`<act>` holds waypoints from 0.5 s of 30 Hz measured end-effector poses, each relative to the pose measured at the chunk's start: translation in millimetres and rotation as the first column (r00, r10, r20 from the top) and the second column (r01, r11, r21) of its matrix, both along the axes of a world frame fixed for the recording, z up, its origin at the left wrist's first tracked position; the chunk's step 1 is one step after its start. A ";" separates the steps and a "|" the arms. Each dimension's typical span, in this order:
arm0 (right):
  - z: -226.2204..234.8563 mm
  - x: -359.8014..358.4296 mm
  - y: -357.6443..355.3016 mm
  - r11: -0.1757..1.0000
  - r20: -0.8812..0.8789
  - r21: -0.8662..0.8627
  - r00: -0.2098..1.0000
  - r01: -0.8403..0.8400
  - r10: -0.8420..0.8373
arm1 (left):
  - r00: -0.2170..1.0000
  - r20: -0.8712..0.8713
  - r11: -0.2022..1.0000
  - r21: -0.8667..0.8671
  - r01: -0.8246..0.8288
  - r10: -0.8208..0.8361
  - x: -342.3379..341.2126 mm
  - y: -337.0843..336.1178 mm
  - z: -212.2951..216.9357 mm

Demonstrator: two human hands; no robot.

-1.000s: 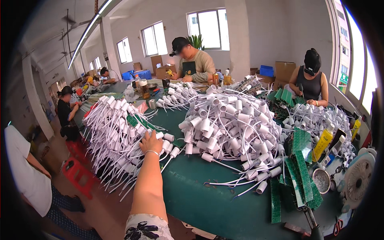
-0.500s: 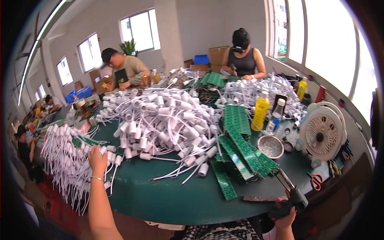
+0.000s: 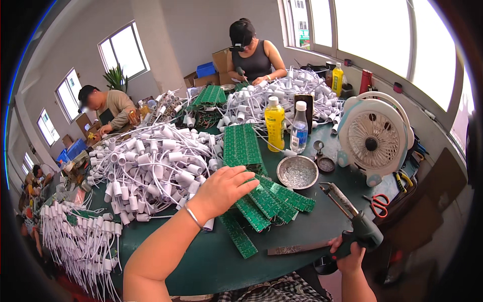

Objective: The person solders wires from light bulb housings onto circuit boards at an industrial workstation using a soldering iron.

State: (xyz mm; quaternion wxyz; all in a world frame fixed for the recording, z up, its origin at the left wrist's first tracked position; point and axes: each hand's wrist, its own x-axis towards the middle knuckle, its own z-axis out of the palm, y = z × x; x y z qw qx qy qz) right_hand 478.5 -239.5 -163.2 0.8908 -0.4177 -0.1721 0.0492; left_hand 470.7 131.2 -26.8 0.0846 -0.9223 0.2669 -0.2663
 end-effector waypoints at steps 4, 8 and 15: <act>-6.2 -2.4 -12.5 0.994 0.045 -0.099 0.998 0.048 -0.043 | 0.990 -0.136 0.990 0.133 0.046 -0.028 29.2 0.9 0.4; -16.0 -7.7 -18.8 0.991 -0.007 -0.091 0.995 0.098 -0.099 | 0.933 -0.354 0.997 0.005 0.073 -0.066 24.8 6.1 16.5; -22.9 -6.4 -16.9 0.994 -0.012 -0.070 0.996 0.085 -0.086 | 0.990 -0.140 0.998 -0.070 0.003 -0.013 -85.2 -13.4 57.4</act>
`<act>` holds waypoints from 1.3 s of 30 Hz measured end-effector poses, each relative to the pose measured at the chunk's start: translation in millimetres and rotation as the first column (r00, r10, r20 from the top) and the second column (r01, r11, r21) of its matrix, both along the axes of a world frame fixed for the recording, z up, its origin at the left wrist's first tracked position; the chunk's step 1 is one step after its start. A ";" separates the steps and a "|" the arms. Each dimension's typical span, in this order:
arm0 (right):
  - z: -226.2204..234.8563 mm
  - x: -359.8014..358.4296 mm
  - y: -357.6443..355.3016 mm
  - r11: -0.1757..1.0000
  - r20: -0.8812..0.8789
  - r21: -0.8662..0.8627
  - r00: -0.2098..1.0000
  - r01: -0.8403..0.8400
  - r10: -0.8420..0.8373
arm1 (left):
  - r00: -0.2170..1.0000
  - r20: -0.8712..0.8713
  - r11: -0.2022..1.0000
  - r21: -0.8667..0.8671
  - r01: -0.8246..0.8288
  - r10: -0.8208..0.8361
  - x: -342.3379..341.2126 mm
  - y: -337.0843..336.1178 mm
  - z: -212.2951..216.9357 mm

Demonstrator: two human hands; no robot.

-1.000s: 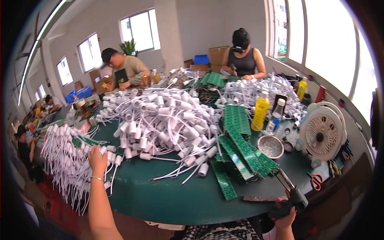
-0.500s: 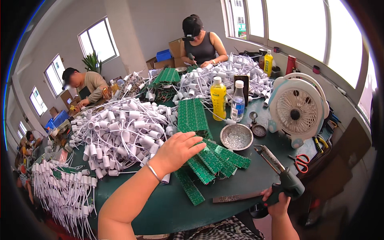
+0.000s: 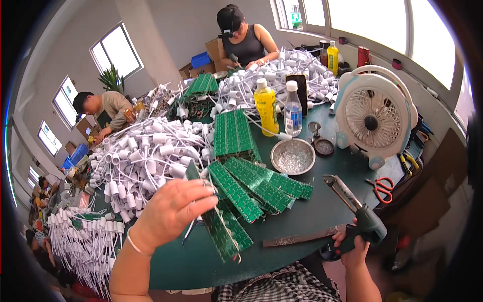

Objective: The person solders wires from light bulb housings onto circuit boards at an industrial workstation using a soldering iron.

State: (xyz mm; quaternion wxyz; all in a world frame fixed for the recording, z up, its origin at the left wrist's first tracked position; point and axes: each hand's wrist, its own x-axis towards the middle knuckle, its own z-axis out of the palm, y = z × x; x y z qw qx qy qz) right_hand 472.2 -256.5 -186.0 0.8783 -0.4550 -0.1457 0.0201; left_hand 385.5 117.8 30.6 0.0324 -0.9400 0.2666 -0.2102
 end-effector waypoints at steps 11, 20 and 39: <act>18.2 -4.6 2.9 0.999 -0.009 -0.023 1.000 0.026 -0.026 | 0.901 -0.420 0.993 0.000 -0.118 0.108 -70.1 -28.5 -108.2; 34.8 -26.6 -13.5 0.998 0.031 -0.060 0.999 0.021 -0.019 | 0.962 -0.245 0.944 -0.269 -0.191 0.124 -37.2 -108.2 -117.1; 26.9 -27.2 -24.8 0.999 0.044 -0.038 0.999 0.019 -0.017 | 0.919 -0.079 0.905 -0.156 -0.395 0.387 -34.4 -127.1 -125.7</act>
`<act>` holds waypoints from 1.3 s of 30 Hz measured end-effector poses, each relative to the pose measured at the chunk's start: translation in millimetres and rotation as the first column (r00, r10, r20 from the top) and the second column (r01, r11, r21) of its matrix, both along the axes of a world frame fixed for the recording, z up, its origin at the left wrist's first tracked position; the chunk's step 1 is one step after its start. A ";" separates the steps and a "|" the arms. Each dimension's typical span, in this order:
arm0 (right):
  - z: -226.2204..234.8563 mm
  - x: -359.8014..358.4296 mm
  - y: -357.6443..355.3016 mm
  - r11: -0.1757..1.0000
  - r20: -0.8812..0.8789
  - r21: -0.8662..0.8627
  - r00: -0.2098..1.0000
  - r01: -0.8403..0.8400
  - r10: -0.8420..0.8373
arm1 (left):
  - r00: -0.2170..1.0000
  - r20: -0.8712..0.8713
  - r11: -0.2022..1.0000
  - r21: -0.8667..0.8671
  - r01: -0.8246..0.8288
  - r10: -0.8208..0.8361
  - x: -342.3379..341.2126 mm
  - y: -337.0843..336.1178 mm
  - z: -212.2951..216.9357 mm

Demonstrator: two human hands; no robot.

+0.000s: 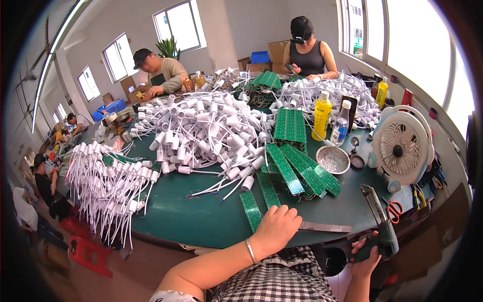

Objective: The person solders wires from light bulb housings onto circuit boards at an industrial workstation using a soldering iron.

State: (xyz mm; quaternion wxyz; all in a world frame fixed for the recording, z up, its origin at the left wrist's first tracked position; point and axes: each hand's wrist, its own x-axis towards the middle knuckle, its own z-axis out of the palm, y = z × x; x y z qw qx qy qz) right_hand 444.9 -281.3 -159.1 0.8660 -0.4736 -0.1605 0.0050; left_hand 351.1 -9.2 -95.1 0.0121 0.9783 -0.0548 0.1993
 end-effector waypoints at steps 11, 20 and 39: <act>29.1 11.1 43.4 0.996 0.067 -0.053 0.995 -0.074 0.077 | 0.993 0.015 0.919 -0.381 -0.104 0.119 -46.4 35.5 -20.9; 36.3 15.0 73.3 0.996 0.039 -0.073 0.998 -0.044 0.047 | 0.808 0.011 0.799 -0.156 -0.580 0.589 -64.7 174.8 -39.7; 40.9 -1.5 77.4 0.967 0.097 -0.208 0.981 -0.144 0.167 | 0.810 -0.102 0.805 -0.097 -0.586 0.577 -189.3 227.6 -31.5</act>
